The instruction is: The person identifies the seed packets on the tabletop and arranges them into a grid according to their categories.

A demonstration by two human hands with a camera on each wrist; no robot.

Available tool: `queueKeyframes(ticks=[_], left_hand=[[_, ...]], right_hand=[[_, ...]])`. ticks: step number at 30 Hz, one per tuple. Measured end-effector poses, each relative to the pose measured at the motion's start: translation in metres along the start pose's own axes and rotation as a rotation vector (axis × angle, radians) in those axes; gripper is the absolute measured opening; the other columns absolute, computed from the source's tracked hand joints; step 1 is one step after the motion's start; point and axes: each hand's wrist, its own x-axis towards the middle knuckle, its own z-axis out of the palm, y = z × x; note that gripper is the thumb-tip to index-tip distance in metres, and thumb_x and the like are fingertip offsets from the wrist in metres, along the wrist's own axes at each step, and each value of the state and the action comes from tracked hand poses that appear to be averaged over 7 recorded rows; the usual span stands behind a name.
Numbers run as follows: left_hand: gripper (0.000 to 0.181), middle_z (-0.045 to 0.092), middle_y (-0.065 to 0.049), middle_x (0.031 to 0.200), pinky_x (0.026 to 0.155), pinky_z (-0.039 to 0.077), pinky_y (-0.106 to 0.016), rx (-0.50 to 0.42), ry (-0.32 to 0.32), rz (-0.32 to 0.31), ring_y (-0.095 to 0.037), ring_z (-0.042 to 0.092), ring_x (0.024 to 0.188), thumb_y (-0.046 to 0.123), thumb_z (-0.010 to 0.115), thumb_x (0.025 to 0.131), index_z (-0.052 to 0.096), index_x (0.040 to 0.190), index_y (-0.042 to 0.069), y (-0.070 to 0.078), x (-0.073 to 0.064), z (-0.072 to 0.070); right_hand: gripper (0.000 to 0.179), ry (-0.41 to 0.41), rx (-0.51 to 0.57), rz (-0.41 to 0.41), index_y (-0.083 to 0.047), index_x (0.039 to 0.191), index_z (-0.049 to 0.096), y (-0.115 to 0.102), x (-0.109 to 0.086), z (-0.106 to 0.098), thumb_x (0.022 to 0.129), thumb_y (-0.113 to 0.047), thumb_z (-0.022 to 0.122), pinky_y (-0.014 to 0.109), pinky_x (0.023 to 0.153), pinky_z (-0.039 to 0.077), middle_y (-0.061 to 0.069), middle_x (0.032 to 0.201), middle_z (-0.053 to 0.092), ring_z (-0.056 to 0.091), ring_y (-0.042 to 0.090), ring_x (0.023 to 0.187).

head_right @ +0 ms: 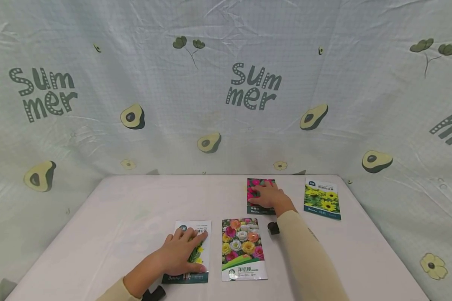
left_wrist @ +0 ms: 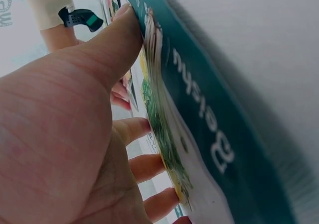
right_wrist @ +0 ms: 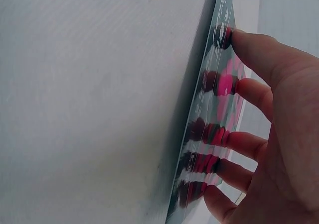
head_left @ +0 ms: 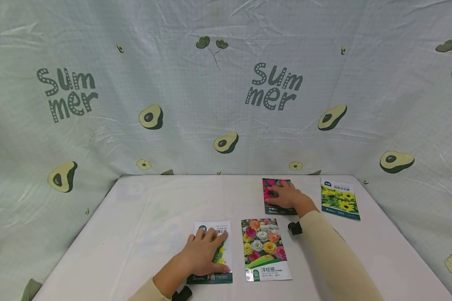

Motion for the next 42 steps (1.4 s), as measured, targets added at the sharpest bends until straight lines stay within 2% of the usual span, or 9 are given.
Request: queueKeyframes(ticks=[2,12,21,28,34,42], left_hand=[[0.095,0.046,-0.005,0.137,0.083,0.033,-0.042,0.000,0.006,0.005,-0.028,0.038,0.111,0.075,0.071,0.078,0.044,0.156,0.028,-0.003,0.001,0.003],[0.095,0.046,-0.005,0.138,0.084,0.034,-0.045,-0.017,-0.026,0.000,-0.029,0.039,0.114,0.073,0.072,0.079,0.044,0.156,0.027,0.000,0.000,-0.007],[0.095,0.046,-0.006,0.138,0.083,0.034,-0.044,-0.020,-0.022,0.006,-0.029,0.040,0.112,0.073,0.073,0.079,0.044,0.156,0.026,-0.002,0.000,-0.008],[0.095,0.045,-0.005,0.137,0.083,0.033,-0.044,-0.018,-0.013,0.007,-0.028,0.039,0.112,0.076,0.071,0.078,0.043,0.156,0.028,-0.007,0.003,-0.003],[0.096,0.045,-0.005,0.137,0.082,0.032,-0.043,-0.022,-0.033,0.005,-0.028,0.039,0.112,0.075,0.071,0.078,0.043,0.156,0.028,-0.006,0.003,-0.008],[0.097,0.045,-0.005,0.137,0.083,0.034,-0.044,-0.012,-0.054,0.003,-0.029,0.039,0.112,0.077,0.070,0.078,0.043,0.156,0.028,-0.006,0.005,-0.010]], right_hand=[[0.072,-0.005,0.002,0.003,-0.018,0.157,0.042,-0.002,0.001,-0.001,0.099,-0.058,0.057,0.073,0.114,0.024,0.028,0.166,0.020,0.018,0.056,0.151],[0.070,-0.013,-0.009,-0.005,-0.021,0.158,0.042,-0.010,0.008,-0.001,0.100,-0.057,0.057,0.072,0.116,0.022,0.027,0.167,0.018,0.016,0.053,0.153],[0.069,-0.009,-0.002,-0.001,-0.022,0.157,0.043,-0.020,0.011,-0.001,0.099,-0.056,0.059,0.072,0.116,0.022,0.026,0.167,0.019,0.015,0.053,0.153],[0.070,-0.018,0.007,0.002,-0.021,0.158,0.042,-0.025,0.016,0.001,0.099,-0.057,0.057,0.072,0.116,0.020,0.027,0.168,0.017,0.013,0.054,0.153],[0.070,-0.001,0.023,-0.002,-0.020,0.157,0.043,-0.032,0.019,0.004,0.099,-0.057,0.058,0.073,0.116,0.021,0.027,0.167,0.018,0.014,0.055,0.153],[0.072,-0.021,0.030,-0.002,-0.020,0.158,0.041,-0.041,0.022,0.004,0.099,-0.058,0.059,0.071,0.117,0.023,0.026,0.167,0.020,0.015,0.054,0.153]])
